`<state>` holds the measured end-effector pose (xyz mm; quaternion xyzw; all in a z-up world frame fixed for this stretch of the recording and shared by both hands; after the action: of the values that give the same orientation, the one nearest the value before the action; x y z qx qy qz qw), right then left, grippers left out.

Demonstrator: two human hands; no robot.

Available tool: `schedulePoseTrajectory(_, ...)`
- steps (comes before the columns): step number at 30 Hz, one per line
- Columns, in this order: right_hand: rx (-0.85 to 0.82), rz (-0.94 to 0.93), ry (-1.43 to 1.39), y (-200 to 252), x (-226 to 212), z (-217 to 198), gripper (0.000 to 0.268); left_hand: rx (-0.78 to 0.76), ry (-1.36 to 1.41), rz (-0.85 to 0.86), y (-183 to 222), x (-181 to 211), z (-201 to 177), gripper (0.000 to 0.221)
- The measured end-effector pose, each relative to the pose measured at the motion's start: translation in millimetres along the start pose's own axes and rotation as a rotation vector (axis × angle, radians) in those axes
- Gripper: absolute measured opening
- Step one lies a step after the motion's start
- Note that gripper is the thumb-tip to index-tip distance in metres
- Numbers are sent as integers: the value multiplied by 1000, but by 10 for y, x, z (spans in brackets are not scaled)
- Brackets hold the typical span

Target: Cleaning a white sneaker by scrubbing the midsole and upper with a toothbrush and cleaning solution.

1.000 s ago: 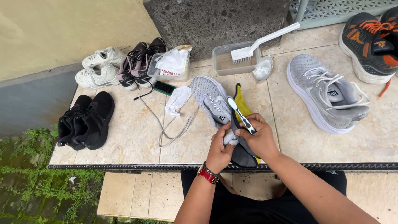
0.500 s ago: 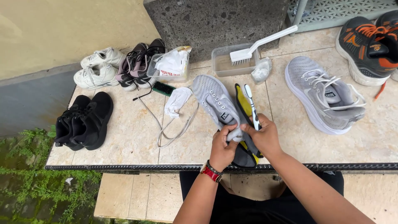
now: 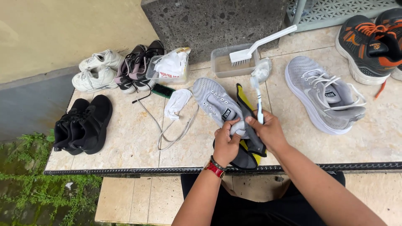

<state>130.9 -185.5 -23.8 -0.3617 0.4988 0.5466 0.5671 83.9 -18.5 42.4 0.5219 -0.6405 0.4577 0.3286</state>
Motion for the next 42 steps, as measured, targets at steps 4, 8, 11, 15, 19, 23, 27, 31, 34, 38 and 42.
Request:
schedulePoseTrajectory(4, 43, 15, 7, 130, -145, -87, 22, -15, -26, -10, -33, -117, 57, 35)
schedulePoseTrajectory(8, 36, 3, 2, 118, 58, -145, 16, -87, -13, 20, -43, 150, 47, 36)
schedulePoseTrajectory(11, 61, 21, -26, 20, 179, -305, 13, -118, -55, 20, -68, 104, 84, 39)
schedulePoseTrajectory(15, 30, 44, -65, 366, -110, -86, 22, -171, 4, -6, -109, 368, 34, 43)
schedulePoseTrajectory(19, 73, -68, 164, 34, 60, -410, 25, -153, -53, 70, -7, 285, 23, 48)
schedulePoseTrajectory(23, 204, -272, 397, -372, -368, -810, 51, -150, 5, 38, -8, -68, 66, 38)
schedulePoseTrajectory(27, -75, -135, 279, -550, -721, -597, 59, -163, 181, -16, 24, -5, 5, 54)
schedulePoseTrajectory(31, -77, -88, 491, -948, -762, -536, 42, -107, 98, -7, 1, 268, -32, 45)
schedulePoseTrajectory(34, -100, -82, 714, -1388, -464, -589, 42, -78, -6, -32, 31, 201, 3, 37)
schedulePoseTrajectory(38, -82, -102, 987, -1842, -55, -677, 42, -98, -51, -89, 14, 164, 14, 33)
schedulePoseTrajectory(42, -103, -9, 773, -1695, -246, -579, 42, -100, -31, -64, 19, 31, 52, 32)
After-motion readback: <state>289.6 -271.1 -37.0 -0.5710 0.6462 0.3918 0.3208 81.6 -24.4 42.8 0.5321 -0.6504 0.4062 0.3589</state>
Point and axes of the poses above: each hand's wrist, its own y-axis away from the middle knuckle, its own z-axis out of the palm, x = y × z, the point moved 8 cm from there along -y, towards the middle knuckle, and after that the axes turned 6 degrees about -y, right-handed, at the moved point
